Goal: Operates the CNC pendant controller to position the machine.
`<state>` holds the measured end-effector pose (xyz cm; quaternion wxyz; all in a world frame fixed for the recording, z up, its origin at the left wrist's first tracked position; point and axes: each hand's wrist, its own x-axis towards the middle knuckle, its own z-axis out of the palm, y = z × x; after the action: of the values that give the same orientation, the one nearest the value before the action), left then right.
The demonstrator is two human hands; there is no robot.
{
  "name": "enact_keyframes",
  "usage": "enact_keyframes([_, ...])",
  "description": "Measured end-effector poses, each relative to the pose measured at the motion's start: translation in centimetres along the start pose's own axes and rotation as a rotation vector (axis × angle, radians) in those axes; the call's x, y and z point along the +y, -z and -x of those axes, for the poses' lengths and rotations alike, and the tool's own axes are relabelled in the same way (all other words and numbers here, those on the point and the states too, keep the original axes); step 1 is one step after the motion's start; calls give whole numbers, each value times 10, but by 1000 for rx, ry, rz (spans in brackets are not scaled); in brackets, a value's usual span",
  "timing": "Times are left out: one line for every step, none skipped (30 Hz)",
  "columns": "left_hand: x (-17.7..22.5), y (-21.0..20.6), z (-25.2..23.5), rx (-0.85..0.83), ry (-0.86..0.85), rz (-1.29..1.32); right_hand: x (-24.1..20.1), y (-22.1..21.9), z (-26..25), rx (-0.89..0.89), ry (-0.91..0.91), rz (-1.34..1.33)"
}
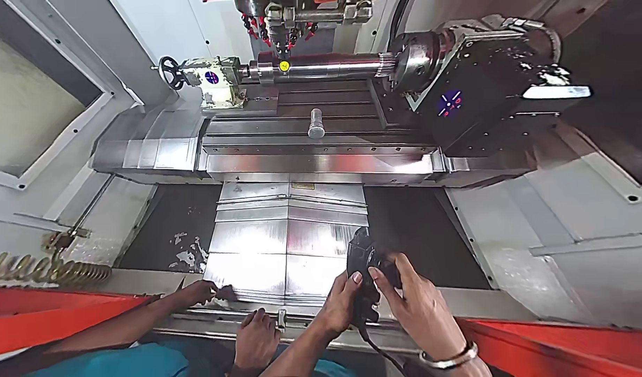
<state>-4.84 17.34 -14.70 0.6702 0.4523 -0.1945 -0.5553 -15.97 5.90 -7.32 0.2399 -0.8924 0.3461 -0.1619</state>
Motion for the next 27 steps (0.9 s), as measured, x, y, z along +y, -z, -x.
enact_keyframes([0, -2, 0, -2, 5, -16, -1, 1, 4, -10, 17, 4])
enact_keyframes([-1, -4, 1, -8, 8, -28, -3, 2, 9, -4, 58, 1])
enact_keyframes([-4, -4, 1, -18, 8, -36, -5, 3, 13, 25, 109, -18])
enact_keyframes([-8, -4, 1, -32, 1, -34, -6, 5, 15, 61, 151, -50])
enact_keyframes([-11, -4, 0, -49, -4, -37, -6, 7, 16, 98, 182, -103])
enact_keyframes([-11, -6, 0, -64, -4, -49, -4, 9, 17, 140, 196, -159])
enact_keyframes([-11, -8, 1, -73, -3, -57, -2, 12, 18, 175, 182, -188])
enact_keyframes([-10, -10, 2, -74, 3, -61, 1, 15, 20, 203, 132, -165])
enact_keyframes([-10, -12, 4, -76, 8, -65, 4, 16, 23, 204, 56, -102])
enact_keyframes([-9, -13, 5, -85, 9, -74, 7, 16, 26, 166, -21, -30])
enact_keyframes([-10, -14, 5, -91, 6, -83, 8, 16, 29, 107, -73, 18])
enact_keyframes([-11, -14, 5, -94, 6, -96, 5, 16, 33, 59, -91, 28])
enact_keyframes([-11, -14, 5, -85, 9, -114, 1, 18, 35, 30, -77, 16])
enact_keyframes([-11, -15, 6, -73, 23, -137, -4, 19, 37, 32, -33, 9])
enact_keyframes([-9, -18, 8, -57, 40, -162, -7, 18, 39, 69, 25, 10])
enact_keyframes([-3, -23, 10, -41, 55, -201, -9, 19, 39, 104, 71, -6])
enact_keyframes([1, -28, 11, -31, 61, -223, -9, 20, 39, 135, 103, -43])
enact_keyframes([4, -31, 12, -28, 65, -237, -6, 22, 39, 162, 114, -89])
enact_keyframes([4, -32, 12, -33, 60, -231, -2, 24, 39, 182, 95, -126])
enact_keyframes([-2, -29, 12, -53, 45, -202, 2, 24, 40, 197, 43, -118])
enact_keyframes([-11, -22, 11, -76, 30, -158, 7, 23, 42, 191, -29, -74])
enact_keyframes([-17, -19, 11, -93, 25, -137, 10, 20, 45, 162, -91, -29])
enact_keyframes([-20, -17, 10, -104, 25, -129, 11, 18, 48, 125, -125, -3])
enact_keyframes([-22, -17, 9, -109, 26, -132, 10, 18, 50, 93, -126, -2])
enact_keyframes([-23, -18, 10, -105, 33, -147, 7, 20, 53, 72, -100, -17])
enact_keyframes([-22, -20, 12, -99, 46, -173, 4, 20, 55, 89, -52, -26])
enact_keyframes([-18, -24, 13, -98, 54, -205, 3, 21, 57, 129, 2, -43])
